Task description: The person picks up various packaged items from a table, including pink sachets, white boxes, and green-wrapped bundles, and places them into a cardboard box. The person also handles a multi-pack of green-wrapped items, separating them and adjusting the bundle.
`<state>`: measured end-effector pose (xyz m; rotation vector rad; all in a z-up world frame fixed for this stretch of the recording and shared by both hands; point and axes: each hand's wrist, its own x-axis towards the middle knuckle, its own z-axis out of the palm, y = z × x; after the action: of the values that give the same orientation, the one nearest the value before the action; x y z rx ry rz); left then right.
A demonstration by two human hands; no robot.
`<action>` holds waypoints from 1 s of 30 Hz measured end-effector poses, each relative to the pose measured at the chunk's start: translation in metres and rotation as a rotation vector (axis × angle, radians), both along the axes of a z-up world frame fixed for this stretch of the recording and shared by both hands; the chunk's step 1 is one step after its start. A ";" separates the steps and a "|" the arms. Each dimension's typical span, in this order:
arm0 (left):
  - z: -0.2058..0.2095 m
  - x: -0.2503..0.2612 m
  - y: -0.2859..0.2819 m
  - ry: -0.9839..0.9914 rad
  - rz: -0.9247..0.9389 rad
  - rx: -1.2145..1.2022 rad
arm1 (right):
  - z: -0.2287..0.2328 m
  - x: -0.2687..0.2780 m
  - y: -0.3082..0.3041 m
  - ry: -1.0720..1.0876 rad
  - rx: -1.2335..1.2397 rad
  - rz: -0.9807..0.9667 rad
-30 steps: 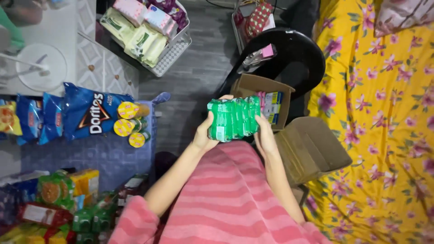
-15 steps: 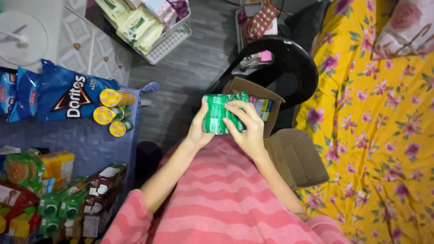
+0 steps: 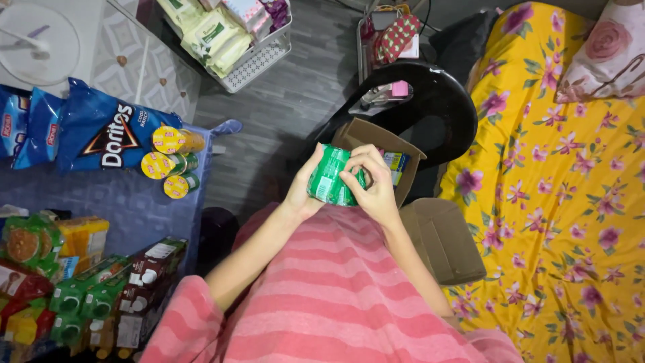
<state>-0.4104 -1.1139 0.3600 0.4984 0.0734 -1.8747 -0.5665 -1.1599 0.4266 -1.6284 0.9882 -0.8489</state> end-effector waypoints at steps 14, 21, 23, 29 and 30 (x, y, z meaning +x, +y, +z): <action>0.013 0.016 -0.009 -0.488 0.136 -0.055 | 0.031 0.036 0.023 -0.059 0.011 -0.102; 0.014 0.043 0.001 -0.054 0.091 -0.086 | 0.014 0.000 0.003 0.025 -0.169 -0.286; 0.018 0.050 0.003 0.068 0.068 -0.173 | -0.003 -0.010 -0.005 -0.112 0.067 -0.206; 0.037 0.062 0.003 0.041 0.005 -0.360 | -0.067 -0.016 0.011 -0.827 0.985 -0.162; 0.040 0.065 0.003 -0.003 0.010 -0.357 | -0.068 -0.016 0.013 -0.785 0.938 -0.155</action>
<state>-0.3453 -1.1110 0.3998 0.2537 -0.2570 -1.8256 -0.5829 -1.1464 0.3588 -0.3592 0.7466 -0.8304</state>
